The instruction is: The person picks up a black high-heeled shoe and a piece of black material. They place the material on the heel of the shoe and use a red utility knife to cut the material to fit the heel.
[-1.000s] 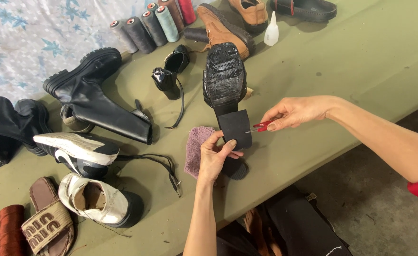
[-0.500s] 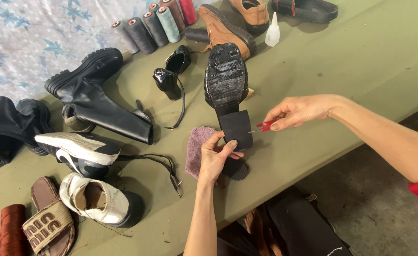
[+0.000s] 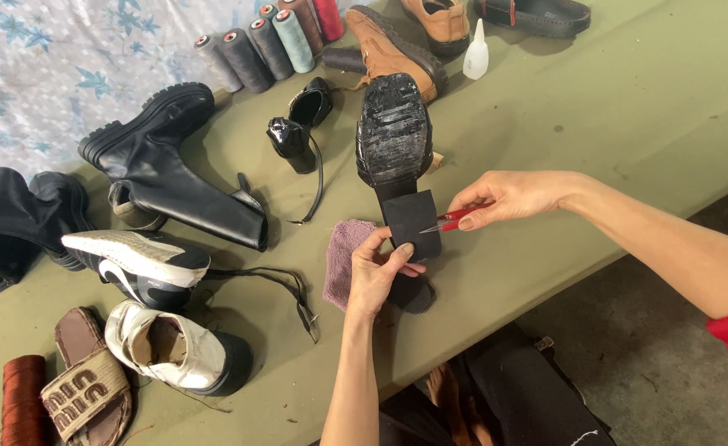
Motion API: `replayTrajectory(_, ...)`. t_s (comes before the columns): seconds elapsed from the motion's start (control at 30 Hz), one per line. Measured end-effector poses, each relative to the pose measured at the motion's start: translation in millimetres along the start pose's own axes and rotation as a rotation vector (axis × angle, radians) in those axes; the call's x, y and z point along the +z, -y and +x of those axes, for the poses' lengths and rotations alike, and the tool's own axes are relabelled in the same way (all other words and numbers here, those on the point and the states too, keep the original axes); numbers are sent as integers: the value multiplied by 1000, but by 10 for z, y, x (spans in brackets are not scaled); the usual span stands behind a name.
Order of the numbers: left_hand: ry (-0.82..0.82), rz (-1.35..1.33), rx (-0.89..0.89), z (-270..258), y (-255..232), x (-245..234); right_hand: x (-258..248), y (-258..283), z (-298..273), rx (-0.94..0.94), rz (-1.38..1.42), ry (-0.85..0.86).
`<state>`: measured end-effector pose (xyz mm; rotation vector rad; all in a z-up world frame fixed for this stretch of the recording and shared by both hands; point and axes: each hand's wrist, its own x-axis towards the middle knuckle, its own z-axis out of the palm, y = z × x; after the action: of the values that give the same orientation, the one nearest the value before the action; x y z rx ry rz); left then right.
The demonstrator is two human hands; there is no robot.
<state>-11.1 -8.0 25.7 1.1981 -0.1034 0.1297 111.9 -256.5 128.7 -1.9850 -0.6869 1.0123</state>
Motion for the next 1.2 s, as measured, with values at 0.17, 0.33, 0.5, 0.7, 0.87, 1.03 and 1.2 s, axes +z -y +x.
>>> replayTrajectory(0.17,-2,-1,3,-39,-160,66,51,91,-76,-17,-54,-46)
replayTrajectory(0.33,18,-13,5,-49,-214,88,47,117,-104,-3,-116,-67)
replayTrajectory(0.5,32,-13,-5,-48,-193,66,51,83,-79,30,-163,-93)
replayTrajectory(0.7,36,-8,9,-46,-203,75,109,171,-159,58,-204,-133)
replayTrajectory(0.87,39,23,17,-39,-199,83,188,173,-213,65,-167,-181)
replayTrajectory(1.03,41,61,17,2,-115,35,190,197,-246,53,-133,-158)
replayTrajectory(1.2,16,71,19,134,222,-116,296,113,-274,-51,279,-34)
